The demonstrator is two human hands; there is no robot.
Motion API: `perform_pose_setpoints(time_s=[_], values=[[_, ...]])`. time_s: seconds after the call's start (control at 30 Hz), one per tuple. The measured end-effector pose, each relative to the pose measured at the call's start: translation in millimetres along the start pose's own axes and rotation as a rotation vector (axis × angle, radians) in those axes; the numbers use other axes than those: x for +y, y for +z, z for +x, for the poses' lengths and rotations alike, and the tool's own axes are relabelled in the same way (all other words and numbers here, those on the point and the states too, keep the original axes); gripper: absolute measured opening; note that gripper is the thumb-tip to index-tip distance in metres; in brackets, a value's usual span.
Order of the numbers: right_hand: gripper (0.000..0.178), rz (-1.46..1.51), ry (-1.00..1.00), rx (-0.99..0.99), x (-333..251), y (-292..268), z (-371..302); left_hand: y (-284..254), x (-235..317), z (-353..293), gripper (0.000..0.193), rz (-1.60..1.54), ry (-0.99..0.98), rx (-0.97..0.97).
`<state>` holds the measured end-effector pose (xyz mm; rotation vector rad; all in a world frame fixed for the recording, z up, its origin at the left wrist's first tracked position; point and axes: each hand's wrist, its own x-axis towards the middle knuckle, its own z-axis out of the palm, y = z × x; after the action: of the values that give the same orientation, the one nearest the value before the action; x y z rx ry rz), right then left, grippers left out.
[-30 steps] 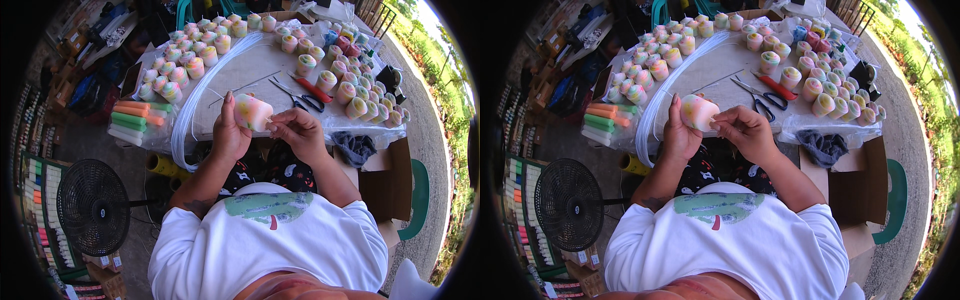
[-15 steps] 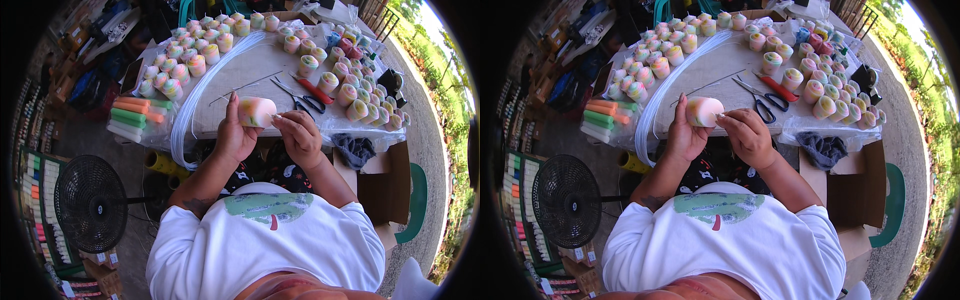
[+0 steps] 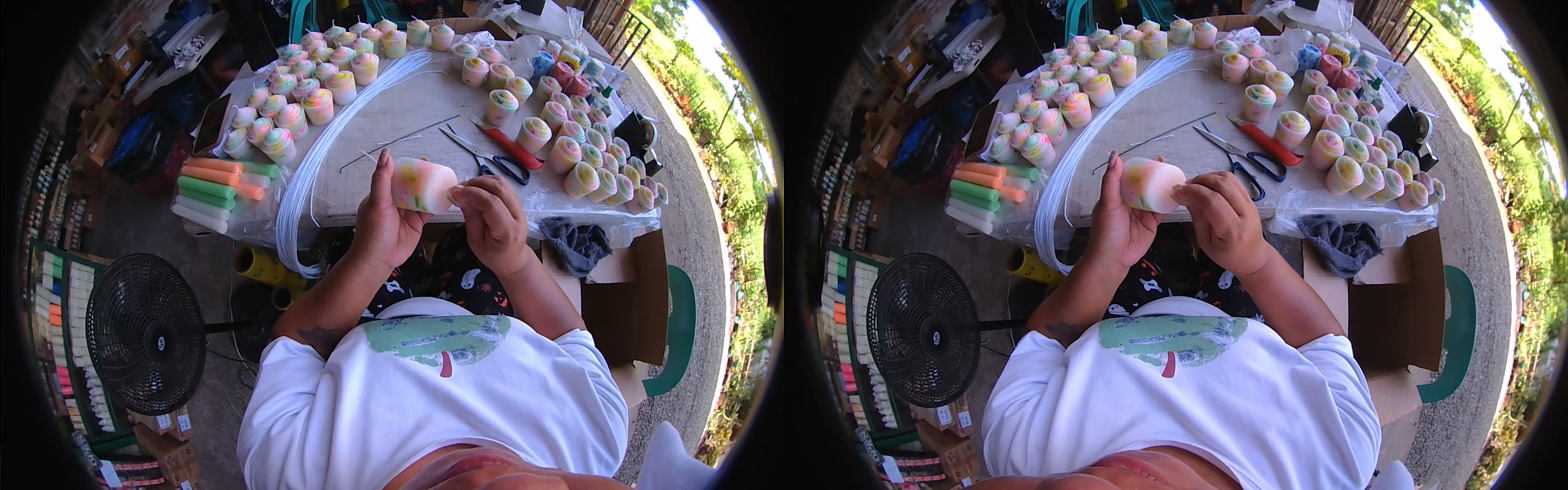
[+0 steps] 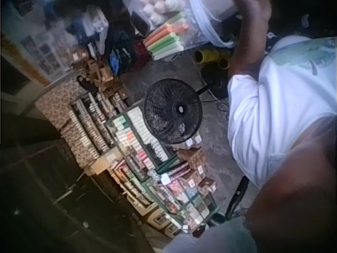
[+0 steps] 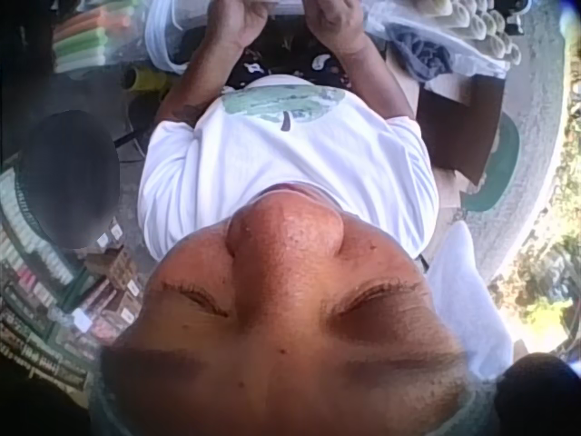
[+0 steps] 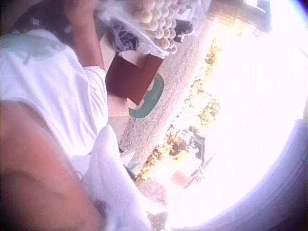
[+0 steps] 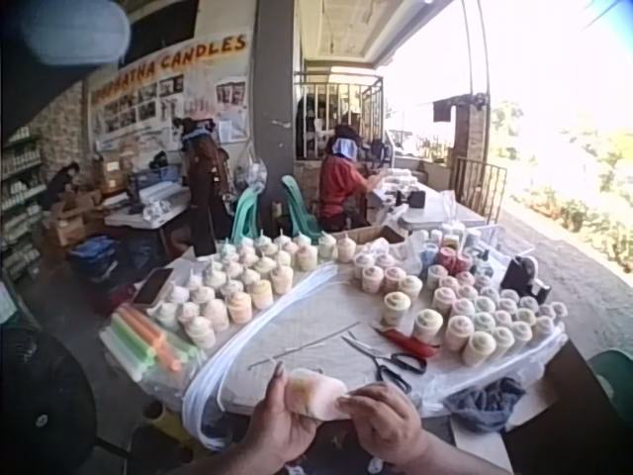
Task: The person inserts a wick into the center of a small cylindrical candle, trims the wick with scissors, and places the finished candle on the table. The person repeats this process with several candles, handling wicks and candles one at a time.
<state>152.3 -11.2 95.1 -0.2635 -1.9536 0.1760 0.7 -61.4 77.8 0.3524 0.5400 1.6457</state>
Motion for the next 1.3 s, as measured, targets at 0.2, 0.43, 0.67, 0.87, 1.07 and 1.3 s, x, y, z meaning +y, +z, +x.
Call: perform_pose_setpoints(time_s=[0.2, 0.43, 0.67, 0.87, 1.07, 1.3], values=[[0.026, 0.010, 0.009, 0.021, 1.0, 2.1, -0.7, -0.4, -0.5, -0.1, 0.052, -0.004, 0.024, -0.034], [0.021, 0.038, 0.150, 0.119, -2.7, 8.0, -5.8, 6.4, -0.4, -3.2, 0.049, -0.021, 0.081, -0.056], [0.022, 0.050, 0.193, 0.114, -7.6, 5.6, -4.7, 7.7, -1.2, -4.7, 0.049, -0.015, 0.116, -0.032], [0.024, 0.014, 0.117, 0.101, -4.6, 3.1, -3.9, 7.5, -2.9, -3.8, 0.049, -0.029, 0.124, -0.010], [0.022, 0.035, 0.096, 0.104, -4.1, 2.3, -2.9, 7.6, -4.0, -3.7, 0.049, -0.021, 0.126, -0.014], [0.018, 0.090, 0.178, 0.127, -6.4, 4.7, -5.1, 6.9, -5.7, -3.1, 0.051, -0.023, 0.127, -0.019]])
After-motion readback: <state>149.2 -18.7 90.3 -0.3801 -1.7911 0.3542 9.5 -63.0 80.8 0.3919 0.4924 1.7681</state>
